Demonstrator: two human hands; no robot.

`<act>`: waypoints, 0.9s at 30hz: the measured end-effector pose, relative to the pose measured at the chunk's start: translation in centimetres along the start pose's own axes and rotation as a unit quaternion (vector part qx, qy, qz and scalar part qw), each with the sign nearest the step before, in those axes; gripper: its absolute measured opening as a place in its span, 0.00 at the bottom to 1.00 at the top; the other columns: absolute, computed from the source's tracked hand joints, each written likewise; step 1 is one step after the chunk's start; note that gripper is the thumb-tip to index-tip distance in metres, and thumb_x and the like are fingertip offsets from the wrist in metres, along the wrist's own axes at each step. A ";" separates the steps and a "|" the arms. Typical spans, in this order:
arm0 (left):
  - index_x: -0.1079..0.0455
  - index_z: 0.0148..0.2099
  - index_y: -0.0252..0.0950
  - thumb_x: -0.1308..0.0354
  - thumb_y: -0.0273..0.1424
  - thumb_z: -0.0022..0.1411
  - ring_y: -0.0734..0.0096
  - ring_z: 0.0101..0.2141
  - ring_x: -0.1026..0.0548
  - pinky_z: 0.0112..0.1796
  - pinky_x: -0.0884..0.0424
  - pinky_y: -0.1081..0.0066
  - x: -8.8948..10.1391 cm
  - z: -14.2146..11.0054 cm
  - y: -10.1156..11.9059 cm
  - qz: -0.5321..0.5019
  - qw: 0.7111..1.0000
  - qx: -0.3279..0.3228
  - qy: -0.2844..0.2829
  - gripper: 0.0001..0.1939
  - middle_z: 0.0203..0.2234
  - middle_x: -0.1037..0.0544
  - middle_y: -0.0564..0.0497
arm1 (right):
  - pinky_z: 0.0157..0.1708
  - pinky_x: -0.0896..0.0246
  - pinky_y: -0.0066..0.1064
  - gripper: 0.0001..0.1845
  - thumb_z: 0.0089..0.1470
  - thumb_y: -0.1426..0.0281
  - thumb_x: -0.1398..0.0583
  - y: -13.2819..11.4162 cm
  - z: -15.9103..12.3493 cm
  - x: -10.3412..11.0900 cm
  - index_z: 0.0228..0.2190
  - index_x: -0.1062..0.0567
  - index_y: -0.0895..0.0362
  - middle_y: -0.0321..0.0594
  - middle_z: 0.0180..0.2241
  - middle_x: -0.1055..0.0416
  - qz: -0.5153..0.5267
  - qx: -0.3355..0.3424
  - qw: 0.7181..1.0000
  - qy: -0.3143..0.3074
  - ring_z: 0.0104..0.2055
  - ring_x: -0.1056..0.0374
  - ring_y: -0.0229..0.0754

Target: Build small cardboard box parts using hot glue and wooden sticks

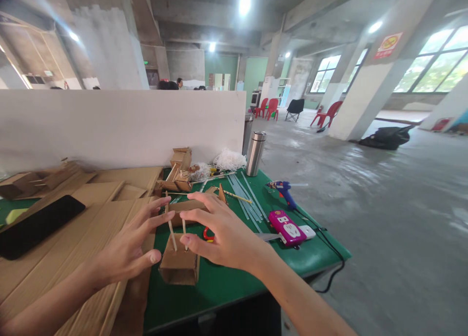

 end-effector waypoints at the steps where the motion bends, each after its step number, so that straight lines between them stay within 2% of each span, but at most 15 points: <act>1: 0.48 0.67 0.47 0.56 0.52 0.69 0.44 0.65 0.43 0.57 0.35 0.45 0.0 0.0 0.0 0.000 1.000 0.001 0.001 0.30 0.67 0.47 0.38 | 0.62 0.46 0.50 0.20 0.63 0.57 0.43 0.1 0.0 -0.1 0.52 0.28 0.52 0.50 0.65 0.45 0.001 0.002 1.000 0.002 0.67 0.48 0.51; 9: 0.48 0.68 0.48 0.51 0.49 0.69 0.44 0.64 0.41 0.57 0.34 0.44 0.1 0.0 0.0 -0.012 1.000 0.004 0.005 0.29 0.66 0.44 0.39 | 0.61 0.44 0.50 0.18 0.63 0.58 0.42 0.2 0.0 -0.3 0.52 0.30 0.51 0.48 0.65 0.45 0.001 0.007 1.000 0.005 0.67 0.47 0.51; 12: 0.50 0.69 0.49 0.47 0.49 0.67 0.45 0.65 0.42 0.58 0.35 0.45 -0.2 -0.2 -0.3 -0.032 0.999 -0.002 0.000 0.32 0.66 0.44 0.40 | 0.62 0.44 0.50 0.20 0.62 0.59 0.41 0.0 -0.1 -0.4 0.53 0.31 0.51 0.49 0.65 0.45 0.004 0.004 1.000 -0.010 0.68 0.48 0.51; 16: 0.61 0.71 0.53 0.37 0.53 0.56 0.43 0.65 0.43 0.58 0.35 0.46 -1.3 -0.5 -1.5 -0.074 0.996 -0.043 -0.040 0.50 0.67 0.45 0.38 | 0.62 0.44 0.48 0.31 0.59 0.60 0.38 0.2 -0.7 -1.0 0.61 0.40 0.48 0.48 0.68 0.51 0.023 0.006 0.998 -0.059 0.70 0.53 0.51; 19: 0.70 0.72 0.54 0.33 0.54 0.49 0.41 0.65 0.42 0.58 0.36 0.44 -2.2 -0.6 -2.5 -0.100 0.991 -0.076 -0.037 0.61 0.67 0.44 0.36 | 0.63 0.45 0.50 0.43 0.55 0.59 0.35 0.7 -1.3 -1.8 0.65 0.49 0.44 0.48 0.70 0.58 0.044 -0.006 0.994 -0.097 0.71 0.56 0.54; 23: 0.73 0.72 0.54 0.32 0.55 0.48 0.42 0.62 0.36 0.55 0.32 0.45 -2.7 -0.3 -3.0 -0.117 0.988 -0.090 -0.041 0.64 0.66 0.41 0.36 | 0.63 0.47 0.50 0.54 0.48 0.59 0.30 1.3 -1.6 -2.8 0.66 0.53 0.45 0.50 0.71 0.64 0.059 -0.028 0.990 -0.127 0.70 0.54 0.55; 27: 0.74 0.72 0.54 0.30 0.52 0.48 0.45 0.58 0.29 0.51 0.27 0.51 -2.8 -0.1 -3.0 -0.113 0.989 -0.082 -0.052 0.65 0.63 0.34 0.38 | 0.63 0.46 0.47 0.57 0.46 0.64 0.29 1.5 -1.6 -3.2 0.67 0.56 0.44 0.49 0.71 0.63 0.054 -0.034 0.989 -0.134 0.70 0.53 0.54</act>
Point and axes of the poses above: each hand's wrist, its own z-axis towards the middle knuckle, its own x-axis out of the back of the hand, y = z × x, the point moved 1 cm from there along z, towards the middle knuckle
